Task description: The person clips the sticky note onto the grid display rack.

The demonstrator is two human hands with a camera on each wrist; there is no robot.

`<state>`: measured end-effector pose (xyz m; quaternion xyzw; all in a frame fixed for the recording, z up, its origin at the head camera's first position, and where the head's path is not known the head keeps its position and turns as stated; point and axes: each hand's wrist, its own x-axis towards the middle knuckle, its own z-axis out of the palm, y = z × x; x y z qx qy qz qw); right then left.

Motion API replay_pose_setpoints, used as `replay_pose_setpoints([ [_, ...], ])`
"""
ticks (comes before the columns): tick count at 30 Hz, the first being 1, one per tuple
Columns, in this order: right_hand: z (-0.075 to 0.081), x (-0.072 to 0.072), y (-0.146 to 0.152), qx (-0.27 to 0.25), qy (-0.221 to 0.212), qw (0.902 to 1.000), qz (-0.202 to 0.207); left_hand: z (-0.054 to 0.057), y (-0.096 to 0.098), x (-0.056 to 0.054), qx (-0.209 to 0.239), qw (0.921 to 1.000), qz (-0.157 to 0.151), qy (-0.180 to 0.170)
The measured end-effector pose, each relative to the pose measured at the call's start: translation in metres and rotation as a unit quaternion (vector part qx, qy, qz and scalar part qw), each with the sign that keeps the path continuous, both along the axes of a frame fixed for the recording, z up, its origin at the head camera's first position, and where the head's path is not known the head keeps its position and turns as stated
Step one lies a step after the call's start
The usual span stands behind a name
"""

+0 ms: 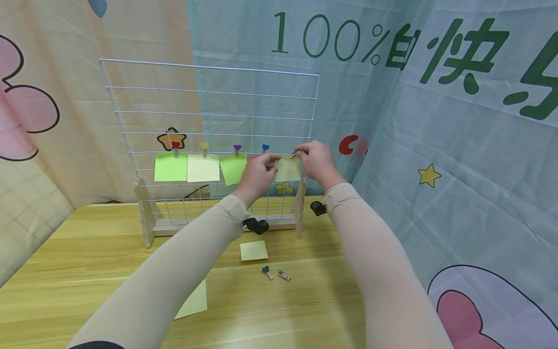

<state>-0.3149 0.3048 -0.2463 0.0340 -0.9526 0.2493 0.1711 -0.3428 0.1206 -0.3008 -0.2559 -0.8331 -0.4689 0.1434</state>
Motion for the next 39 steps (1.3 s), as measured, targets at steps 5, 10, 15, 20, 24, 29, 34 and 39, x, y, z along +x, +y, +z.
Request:
replay_pose_setpoints([
  [5,0.0025,0.0005,-0.0012,-0.001,-0.010,0.9999,-0.002,0.0003,0.0001,-0.0001,-0.001,1.0000,0.001,0.000],
  [10,0.0034,0.0003,-0.0011,-0.006,-0.017,0.9998,0.001,0.0003,-0.0001,0.0004,0.001,1.0000,0.002,0.002],
  [15,0.0012,-0.0005,0.0002,-0.014,-0.021,0.9997,0.003,-0.0001,-0.0005,0.0006,0.001,1.0000,0.000,-0.003],
  [20,-0.0015,0.0000,0.0010,-0.011,-0.015,0.9998,0.002,-0.0003,-0.0004,0.0000,-0.001,1.0000,0.000,0.003],
  [24,-0.0021,0.0013,0.0009,-0.016,-0.012,0.9998,0.006,-0.0007,-0.0004,-0.0002,-0.001,1.0000,0.001,0.003],
  [29,-0.0026,0.0014,0.0004,-0.020,-0.016,0.9997,0.005,-0.0017,0.0001,-0.0012,-0.003,1.0000,0.002,0.007],
  [34,-0.0033,0.0010,0.0006,-0.024,-0.019,0.9995,0.006,-0.0022,0.0003,-0.0015,-0.003,1.0000,0.001,0.009],
  [39,-0.0035,0.0011,0.0000,-0.030,-0.021,0.9993,0.007,-0.0020,0.0001,-0.0009,-0.002,1.0000,-0.002,0.007],
])
